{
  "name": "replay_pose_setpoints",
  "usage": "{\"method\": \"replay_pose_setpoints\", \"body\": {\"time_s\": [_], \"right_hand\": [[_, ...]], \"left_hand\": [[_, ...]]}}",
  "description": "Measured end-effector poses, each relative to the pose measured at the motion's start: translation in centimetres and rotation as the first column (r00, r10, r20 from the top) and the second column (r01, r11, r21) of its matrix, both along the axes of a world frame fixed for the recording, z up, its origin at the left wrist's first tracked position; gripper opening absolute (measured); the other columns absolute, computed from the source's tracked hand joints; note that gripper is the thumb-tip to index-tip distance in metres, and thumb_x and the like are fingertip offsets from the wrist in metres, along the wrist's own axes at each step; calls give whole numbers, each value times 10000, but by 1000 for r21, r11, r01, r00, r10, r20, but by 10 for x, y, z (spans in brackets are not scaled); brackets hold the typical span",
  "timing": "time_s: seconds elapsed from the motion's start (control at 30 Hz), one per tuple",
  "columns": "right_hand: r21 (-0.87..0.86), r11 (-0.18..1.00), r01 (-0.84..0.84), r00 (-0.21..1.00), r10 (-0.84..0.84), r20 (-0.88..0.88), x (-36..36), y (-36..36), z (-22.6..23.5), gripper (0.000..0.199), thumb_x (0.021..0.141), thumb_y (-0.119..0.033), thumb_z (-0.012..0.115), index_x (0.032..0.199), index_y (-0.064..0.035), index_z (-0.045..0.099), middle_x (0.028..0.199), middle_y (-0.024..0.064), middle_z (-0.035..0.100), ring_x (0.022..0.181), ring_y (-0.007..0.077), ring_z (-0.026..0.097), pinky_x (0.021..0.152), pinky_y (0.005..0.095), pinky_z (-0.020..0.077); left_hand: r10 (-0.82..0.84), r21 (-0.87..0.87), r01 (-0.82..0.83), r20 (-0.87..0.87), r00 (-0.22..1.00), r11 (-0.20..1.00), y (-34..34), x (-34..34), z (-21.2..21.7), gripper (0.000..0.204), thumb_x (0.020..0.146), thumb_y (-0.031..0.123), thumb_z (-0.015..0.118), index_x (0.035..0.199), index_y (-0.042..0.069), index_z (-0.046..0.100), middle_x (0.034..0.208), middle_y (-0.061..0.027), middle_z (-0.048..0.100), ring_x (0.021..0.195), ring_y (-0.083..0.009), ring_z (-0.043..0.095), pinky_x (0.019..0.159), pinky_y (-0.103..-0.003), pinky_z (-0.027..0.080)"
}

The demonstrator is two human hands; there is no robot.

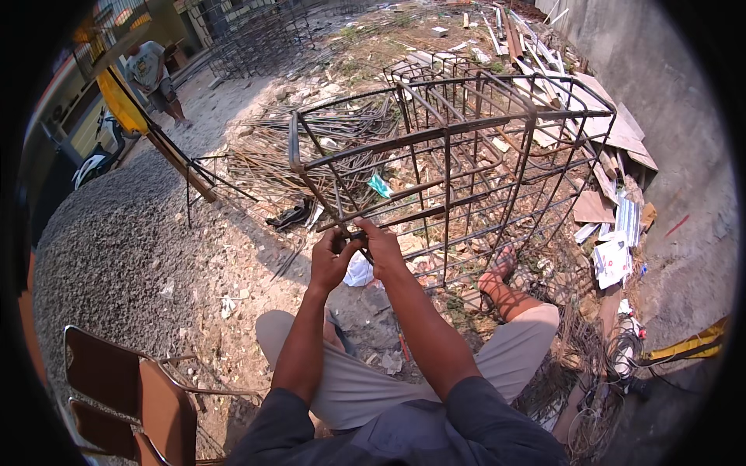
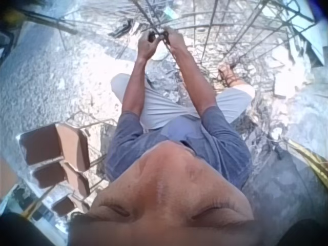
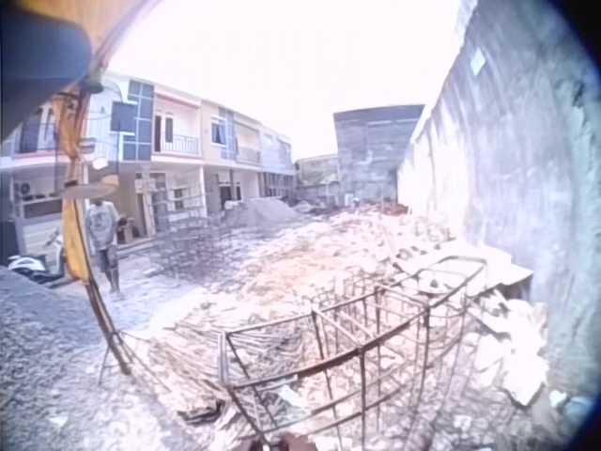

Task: The person sits on the ground and uses pliers to twist wire ties around intersecting metal bars of a rectangular frame. The person repeatedly wraps and twists wires to secure joints, occasionally adjusting the frame's position.

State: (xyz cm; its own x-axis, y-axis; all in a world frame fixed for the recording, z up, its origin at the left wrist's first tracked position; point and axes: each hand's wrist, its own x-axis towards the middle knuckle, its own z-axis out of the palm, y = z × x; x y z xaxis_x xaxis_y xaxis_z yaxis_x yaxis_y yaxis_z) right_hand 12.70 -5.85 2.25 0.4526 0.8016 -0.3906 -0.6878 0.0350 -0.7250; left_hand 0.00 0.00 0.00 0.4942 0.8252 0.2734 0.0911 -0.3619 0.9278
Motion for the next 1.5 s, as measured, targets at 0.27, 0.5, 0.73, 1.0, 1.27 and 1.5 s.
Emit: {"method": "replay_pose_setpoints", "body": {"time_s": [0.27,0.5,0.73,1.0,1.27,1.5], "right_hand": [[-99,981,-166,982,174,80,8,0,7,188,939,-313,680,885,-133,687,783,-21,651,707,109,605,693,318,476],[-115,932,-343,939,345,-1,36,-19,-2,160,912,-286,697,917,-129,664,910,-4,679,901,164,637,847,448,507],[-56,961,-270,937,275,213,27,-42,6,205,914,-219,741,993,-57,642,995,27,711,921,145,673,771,326,545],[57,998,-5,970,-10,243,-5,-40,3,388,852,-138,821,1099,8,559,972,90,696,868,132,662,734,270,528],[178,984,-9,958,-42,282,-11,-48,12,383,850,-60,826,1090,18,538,975,89,693,910,139,666,817,282,541],[175,984,-40,833,-64,550,-13,-53,-24,184,969,-156,725,983,-14,609,884,23,676,820,72,622,728,243,490]], "left_hand": [[19,60,-23,66,998,998,2,-1,1,307,859,243,829,1033,21,708,585,35,503,537,-53,412,495,-270,326],[14,41,-15,11,1000,999,-12,-3,7,298,874,233,817,1040,13,704,594,31,515,541,-64,433,507,-268,349],[14,52,-14,0,1000,999,-12,-8,14,319,886,229,807,1073,0,689,635,8,583,564,-77,481,529,-277,396],[-48,-1,48,30,998,999,-4,-5,2,268,897,223,810,982,9,673,685,21,619,625,-53,526,574,-252,426],[110,133,-105,-27,994,986,-11,-6,-1,298,871,249,819,955,-1,682,622,-37,580,547,-115,494,528,-295,407],[117,70,-123,87,989,990,-19,3,0,292,860,244,831,949,-2,700,603,-34,583,535,-101,487,513,-292,394]]}}
